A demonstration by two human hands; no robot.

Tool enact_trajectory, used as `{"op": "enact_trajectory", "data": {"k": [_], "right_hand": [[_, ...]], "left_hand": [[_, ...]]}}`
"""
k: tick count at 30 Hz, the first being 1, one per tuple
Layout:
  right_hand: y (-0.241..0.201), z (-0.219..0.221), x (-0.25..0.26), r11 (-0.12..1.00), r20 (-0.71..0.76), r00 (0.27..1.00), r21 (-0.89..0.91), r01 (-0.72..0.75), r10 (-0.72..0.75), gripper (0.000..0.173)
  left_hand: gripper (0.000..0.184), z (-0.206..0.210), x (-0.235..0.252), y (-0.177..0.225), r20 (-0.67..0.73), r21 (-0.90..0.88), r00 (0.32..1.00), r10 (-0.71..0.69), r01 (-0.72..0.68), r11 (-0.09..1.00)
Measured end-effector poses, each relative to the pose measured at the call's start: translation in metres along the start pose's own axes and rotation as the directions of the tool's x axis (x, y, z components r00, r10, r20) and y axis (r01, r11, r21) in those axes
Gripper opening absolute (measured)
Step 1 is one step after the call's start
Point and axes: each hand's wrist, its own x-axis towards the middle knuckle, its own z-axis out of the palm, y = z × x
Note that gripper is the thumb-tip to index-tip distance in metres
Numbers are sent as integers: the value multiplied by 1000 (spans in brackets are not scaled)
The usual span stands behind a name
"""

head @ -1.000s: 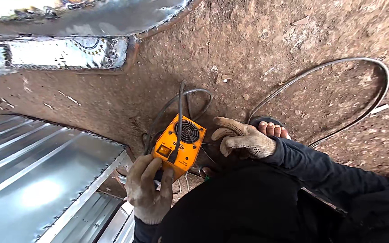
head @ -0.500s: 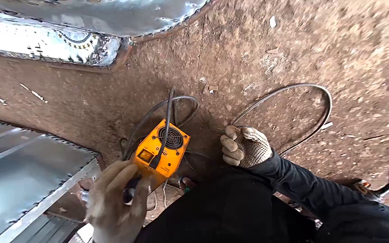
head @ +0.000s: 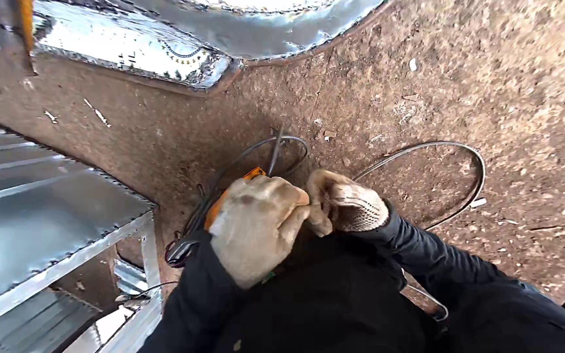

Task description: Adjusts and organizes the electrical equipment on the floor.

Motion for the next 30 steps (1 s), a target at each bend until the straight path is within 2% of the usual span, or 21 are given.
{"op": "enact_trajectory", "data": {"k": [2,4,6,7,8,10,11,12,13,14,15,16,17,18,20,22,24,25,27,30], "right_hand": [[-13,10,15,985,75,997,-170,10,3,23],[-33,16,31,957,111,993,-282,69,-39,30],[-51,9,37,940,51,992,-317,128,-117,41],[-55,2,33,933,9,986,-321,162,-169,43],[-57,-2,26,923,-53,973,-331,195,-224,42],[-56,-12,9,909,-141,947,-350,224,-288,39],[-52,-17,2,911,-169,944,-355,211,-285,39],[-49,-20,-3,912,-199,944,-371,176,-263,39],[-45,-24,-6,914,-227,946,-384,130,-230,38],[-41,-27,-9,915,-257,948,-396,76,-190,37],[-34,-30,-15,917,-284,946,-397,32,-156,35],[-24,-33,-23,922,-318,940,-388,-9,-124,33],[-20,-35,-25,924,-345,934,-379,-52,-89,32],[-21,-38,-22,926,-359,931,-367,-86,-56,32],[-16,-44,-14,910,-355,934,-396,-121,-31,31],[-1,-40,-6,829,-307,950,-545,-127,-57,29],[21,-29,1,664,-193,977,-742,-88,-87,31],[32,-22,5,563,-135,987,-824,-64,-85,36],[48,-9,17,379,-46,998,-925,-26,-44,51],[57,6,39,264,28,999,-964,15,42,72]], "left_hand": [[20,-18,-13,-8,-73,-70,997,3,-8,998],[19,-47,-31,-29,-200,-295,979,-34,-27,955],[15,-84,-54,-54,-314,-544,935,-162,-37,838],[8,-101,-62,-58,-355,-606,891,-284,12,795],[13,-118,-77,-69,-352,-621,873,-338,53,782],[25,-129,-112,-100,-384,-540,830,-404,153,827],[26,-119,-122,-111,-463,-417,741,-487,303,857],[20,-106,-135,-124,-457,-227,688,-564,523,822],[20,-93,-151,-135,-340,-8,672,-658,697,717],[42,-81,-162,-142,-158,173,635,-756,771,612],[73,-69,-173,-151,-21,271,572,-820,793,546],[98,-59,-183,-155,36,290,521,-853,811,508],[113,-51,-191,-154,41,248,494,-869,837,488],[119,-47,-193,-147,17,173,482,-876,861,478],[114,-44,-191,-124,-49,26,515,-856,857,514],[99,-40,-188,-110,-105,-25,632,-768,770,637],[84,-37,-185,-105,-67,-82,761,-645,640,764],[80,-38,-182,-103,-3,-152,789,-614,606,781],[79,-37,-175,-100,122,-241,799,-589,600,763],[87,-27,-170,-101,167,-148,787,-594,616,774]]}}
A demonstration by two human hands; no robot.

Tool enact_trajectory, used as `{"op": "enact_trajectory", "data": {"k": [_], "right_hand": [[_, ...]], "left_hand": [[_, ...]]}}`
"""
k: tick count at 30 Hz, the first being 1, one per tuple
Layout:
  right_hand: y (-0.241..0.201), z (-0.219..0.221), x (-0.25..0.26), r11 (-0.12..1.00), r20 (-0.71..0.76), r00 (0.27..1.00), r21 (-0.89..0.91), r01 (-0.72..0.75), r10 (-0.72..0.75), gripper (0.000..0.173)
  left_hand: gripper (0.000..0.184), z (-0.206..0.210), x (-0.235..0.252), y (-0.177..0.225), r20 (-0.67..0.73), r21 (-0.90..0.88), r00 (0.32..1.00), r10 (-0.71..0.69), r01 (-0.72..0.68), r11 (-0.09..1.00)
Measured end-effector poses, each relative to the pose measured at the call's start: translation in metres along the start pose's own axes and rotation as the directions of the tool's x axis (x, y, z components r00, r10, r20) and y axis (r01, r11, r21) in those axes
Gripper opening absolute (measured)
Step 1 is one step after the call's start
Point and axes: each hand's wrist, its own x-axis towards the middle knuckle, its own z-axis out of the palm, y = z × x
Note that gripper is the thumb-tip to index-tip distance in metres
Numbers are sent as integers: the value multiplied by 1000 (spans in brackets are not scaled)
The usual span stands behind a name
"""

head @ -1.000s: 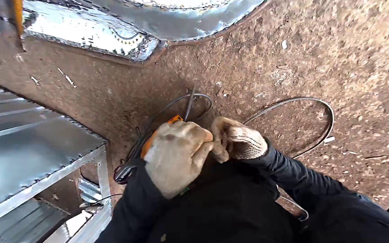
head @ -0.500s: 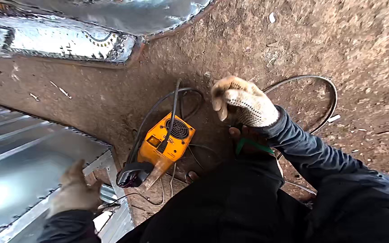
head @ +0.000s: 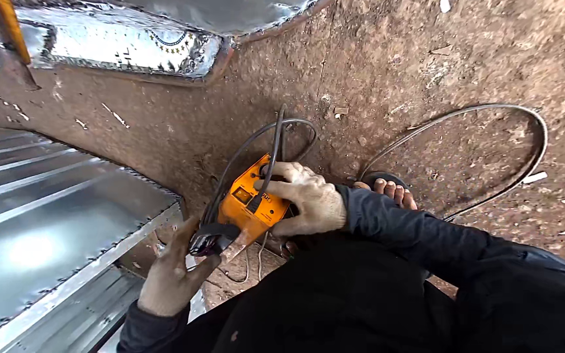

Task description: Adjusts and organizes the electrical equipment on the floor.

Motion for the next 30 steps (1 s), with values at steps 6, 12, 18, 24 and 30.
{"op": "enact_trajectory", "data": {"k": [6,12,18,24,30], "right_hand": [[6,3,20,990,5,990,0,140,-140,69],[9,-8,27,986,23,986,-32,163,-163,77],[34,-35,-51,985,-337,941,172,24,36,57],[42,-35,-120,984,-277,960,156,82,-36,36],[45,-30,-116,996,-309,949,44,83,-65,29]], "left_hand": [[66,16,10,-13,-77,72,997,16,-10,997],[62,11,18,-5,-34,116,999,-9,13,993],[63,12,17,-6,-27,92,999,-25,28,995],[60,12,17,-3,-31,97,999,-18,21,995],[60,12,16,-1,-37,111,999,-6,10,994]]}}
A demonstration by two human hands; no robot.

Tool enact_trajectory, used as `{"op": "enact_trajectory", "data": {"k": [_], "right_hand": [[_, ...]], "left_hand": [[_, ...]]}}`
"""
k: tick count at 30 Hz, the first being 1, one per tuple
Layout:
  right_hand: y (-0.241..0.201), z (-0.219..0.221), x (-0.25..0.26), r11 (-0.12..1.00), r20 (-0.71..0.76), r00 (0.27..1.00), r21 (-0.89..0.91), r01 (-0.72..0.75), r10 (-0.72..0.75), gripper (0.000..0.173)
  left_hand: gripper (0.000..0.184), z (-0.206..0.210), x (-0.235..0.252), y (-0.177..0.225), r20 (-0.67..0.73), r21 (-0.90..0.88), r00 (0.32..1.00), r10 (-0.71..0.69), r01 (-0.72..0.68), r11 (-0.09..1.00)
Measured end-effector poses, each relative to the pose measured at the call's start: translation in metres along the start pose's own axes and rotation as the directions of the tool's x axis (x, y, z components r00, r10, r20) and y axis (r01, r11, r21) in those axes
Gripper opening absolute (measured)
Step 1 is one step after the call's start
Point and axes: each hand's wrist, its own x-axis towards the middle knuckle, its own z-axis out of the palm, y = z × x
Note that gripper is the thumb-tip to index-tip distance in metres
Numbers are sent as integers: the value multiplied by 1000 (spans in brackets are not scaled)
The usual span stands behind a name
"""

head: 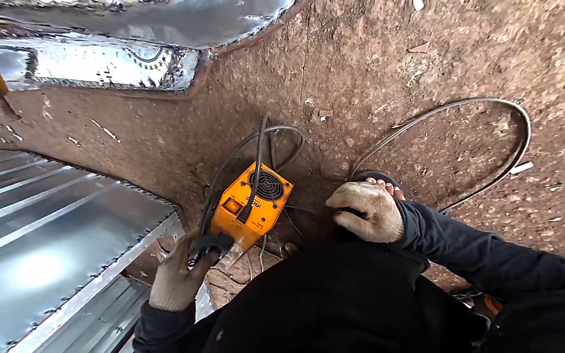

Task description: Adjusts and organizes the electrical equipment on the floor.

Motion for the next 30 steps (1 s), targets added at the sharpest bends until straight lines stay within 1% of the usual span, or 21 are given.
{"op": "enact_trajectory", "data": {"k": [8,12,25,30], "right_hand": [[1,-1,2,1000,52,998,-6,-18,18,31],[2,-1,2,1000,53,998,-3,-19,19,30],[2,-1,3,1000,64,998,1,-15,15,31],[2,-2,4,1000,71,997,9,-17,17,30]], "left_hand": [[59,0,1,0,10,-11,1000,-9,9,1000],[59,0,1,-1,10,-27,1000,-5,5,1000],[57,1,2,-1,-1,-4,1000,16,-16,1000],[56,0,3,0,4,-1,1000,5,-5,1000]]}}
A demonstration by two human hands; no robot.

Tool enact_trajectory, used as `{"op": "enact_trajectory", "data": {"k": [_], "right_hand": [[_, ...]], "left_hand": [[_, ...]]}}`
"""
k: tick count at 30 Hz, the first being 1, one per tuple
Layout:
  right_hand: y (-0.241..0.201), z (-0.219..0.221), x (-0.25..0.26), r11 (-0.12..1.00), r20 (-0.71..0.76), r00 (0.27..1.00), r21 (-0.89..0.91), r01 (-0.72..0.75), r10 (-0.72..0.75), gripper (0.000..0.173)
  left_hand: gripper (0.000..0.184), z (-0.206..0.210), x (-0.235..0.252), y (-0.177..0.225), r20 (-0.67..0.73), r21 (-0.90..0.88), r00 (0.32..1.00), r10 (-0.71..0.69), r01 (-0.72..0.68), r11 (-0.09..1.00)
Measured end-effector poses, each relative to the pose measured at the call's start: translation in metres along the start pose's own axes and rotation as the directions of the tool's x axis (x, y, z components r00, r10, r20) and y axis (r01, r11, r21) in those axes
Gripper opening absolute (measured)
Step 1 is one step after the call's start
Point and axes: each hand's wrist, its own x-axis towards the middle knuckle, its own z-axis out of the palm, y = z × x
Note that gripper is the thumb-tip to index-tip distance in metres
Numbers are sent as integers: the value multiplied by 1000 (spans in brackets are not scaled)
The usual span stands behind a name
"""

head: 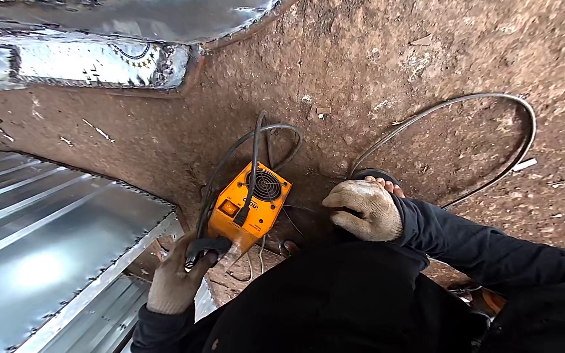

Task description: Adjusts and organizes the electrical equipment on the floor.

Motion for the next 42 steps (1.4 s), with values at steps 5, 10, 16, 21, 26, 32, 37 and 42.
{"op": "enact_trajectory", "data": {"k": [5,10,16,21,26,32,37,42], "right_hand": [[0,0,0,1000,0,1000,-12,2,-2,31],[-1,0,0,1000,8,1000,-3,-4,4,31],[-1,-1,0,1000,9,1000,-2,7,-7,31],[0,0,0,1000,4,1000,-23,18,-17,31],[1,2,0,999,9,1000,-37,11,-10,31],[-17,34,56,994,-92,990,15,-109,110,32],[-3,96,127,993,64,993,65,-98,94,51],[3,110,135,990,138,987,99,-97,82,59]], "left_hand": [[56,0,0,1,3,6,1000,-4,4,1000],[56,0,0,2,5,-5,1000,-11,11,1000],[55,0,0,2,4,10,1000,2,-2,1000],[54,-1,0,1,17,0,1000,-12,12,1000],[58,1,-1,1,-4,-14,1000,-9,9,1000],[60,1,-1,-4,4,-21,999,-34,34,999],[61,0,0,-7,10,-4,999,-42,42,999],[59,-2,3,-9,44,34,998,-40,39,999]]}}
